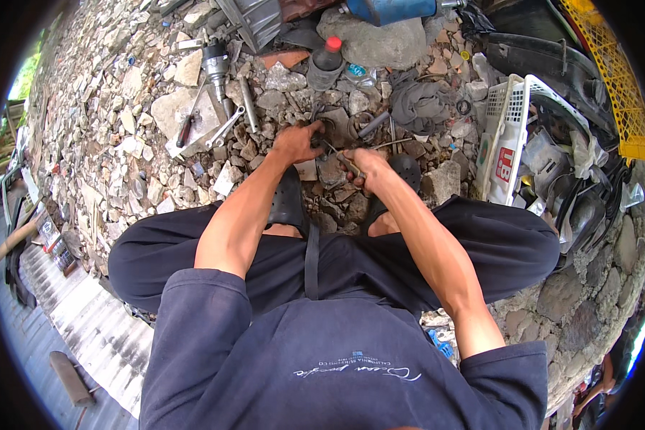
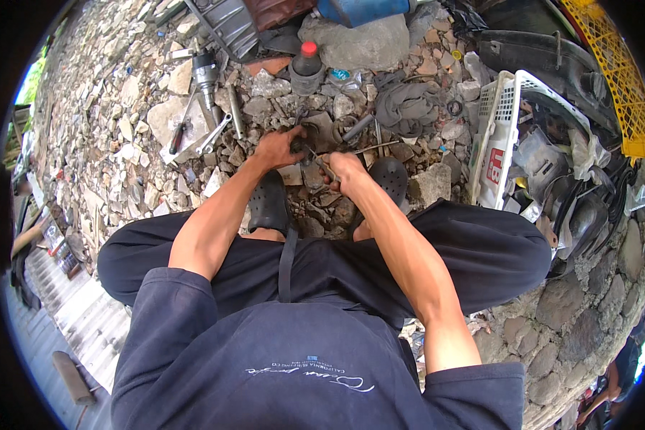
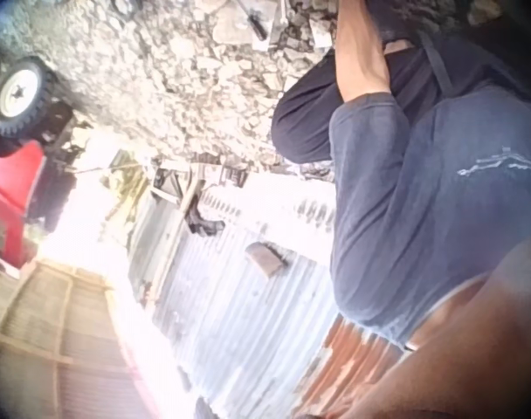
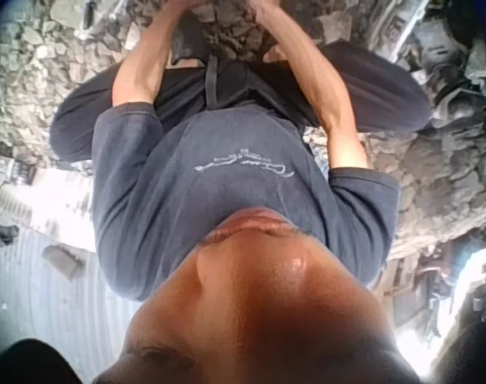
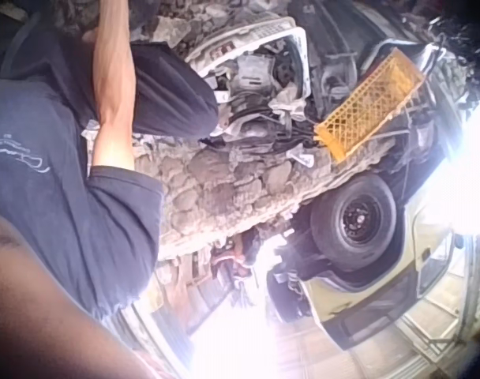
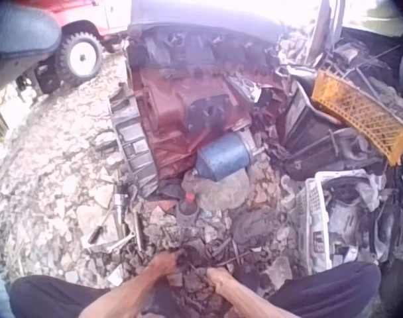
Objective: The person sits on a rocky ground and uses a wrench to tighten a bolt on a small mechanical component. They rotate the part to access different angles and continue adjusting the fastener with the tool.
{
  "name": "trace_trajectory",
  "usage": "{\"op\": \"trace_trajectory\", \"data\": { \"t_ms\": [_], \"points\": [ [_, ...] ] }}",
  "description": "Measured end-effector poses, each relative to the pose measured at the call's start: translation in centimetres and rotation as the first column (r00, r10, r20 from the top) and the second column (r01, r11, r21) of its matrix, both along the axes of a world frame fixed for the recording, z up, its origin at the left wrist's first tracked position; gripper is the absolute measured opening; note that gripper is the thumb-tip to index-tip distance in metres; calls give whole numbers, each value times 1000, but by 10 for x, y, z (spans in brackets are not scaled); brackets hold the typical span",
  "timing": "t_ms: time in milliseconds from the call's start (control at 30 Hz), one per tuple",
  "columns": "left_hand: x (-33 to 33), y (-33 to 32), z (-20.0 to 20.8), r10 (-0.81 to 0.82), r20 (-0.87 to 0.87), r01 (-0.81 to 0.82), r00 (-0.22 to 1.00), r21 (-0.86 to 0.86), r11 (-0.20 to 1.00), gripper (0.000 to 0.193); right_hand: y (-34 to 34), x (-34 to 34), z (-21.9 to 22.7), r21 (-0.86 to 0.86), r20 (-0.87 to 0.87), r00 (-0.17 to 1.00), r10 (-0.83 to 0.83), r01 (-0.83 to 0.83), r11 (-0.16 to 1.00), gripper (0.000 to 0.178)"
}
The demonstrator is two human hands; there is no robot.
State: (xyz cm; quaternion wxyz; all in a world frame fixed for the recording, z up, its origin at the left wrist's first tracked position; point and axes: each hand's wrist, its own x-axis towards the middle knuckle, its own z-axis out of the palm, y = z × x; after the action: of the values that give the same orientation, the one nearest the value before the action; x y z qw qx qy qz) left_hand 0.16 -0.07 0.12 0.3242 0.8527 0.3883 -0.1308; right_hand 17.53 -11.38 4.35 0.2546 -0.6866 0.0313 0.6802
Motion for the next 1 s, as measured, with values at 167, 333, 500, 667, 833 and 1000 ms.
{"op": "trace_trajectory", "data": {
  "t_ms": [167,333,500,667,833,1000],
  "points": [
    [0,1,-4,-36,-4,36,999,80,996,54,-12,-2,-10,155,250,943,220,-264,952,36],
    [-4,1,-12,-47,40,43,998,87,995,53,-37,-6,13,106,927,213,309,-939,327,48],
    [2,0,1,19,9,-19,1000,-16,1000,56,-41,-14,14,-201,969,-176,174,-969,142,39],
    [1,0,-1,42,-21,-43,999,-34,998,71,-29,-17,12,-169,964,-102,244,-947,272,30],
    [-3,1,-10,34,38,-35,999,24,999,72,2,-2,27,-17,-21,996,-91,90,996,21],
    [1,3,-9,37,34,-38,999,48,998,77,-13,9,-3,313,416,883,218,-364,877,26]
  ]
}}
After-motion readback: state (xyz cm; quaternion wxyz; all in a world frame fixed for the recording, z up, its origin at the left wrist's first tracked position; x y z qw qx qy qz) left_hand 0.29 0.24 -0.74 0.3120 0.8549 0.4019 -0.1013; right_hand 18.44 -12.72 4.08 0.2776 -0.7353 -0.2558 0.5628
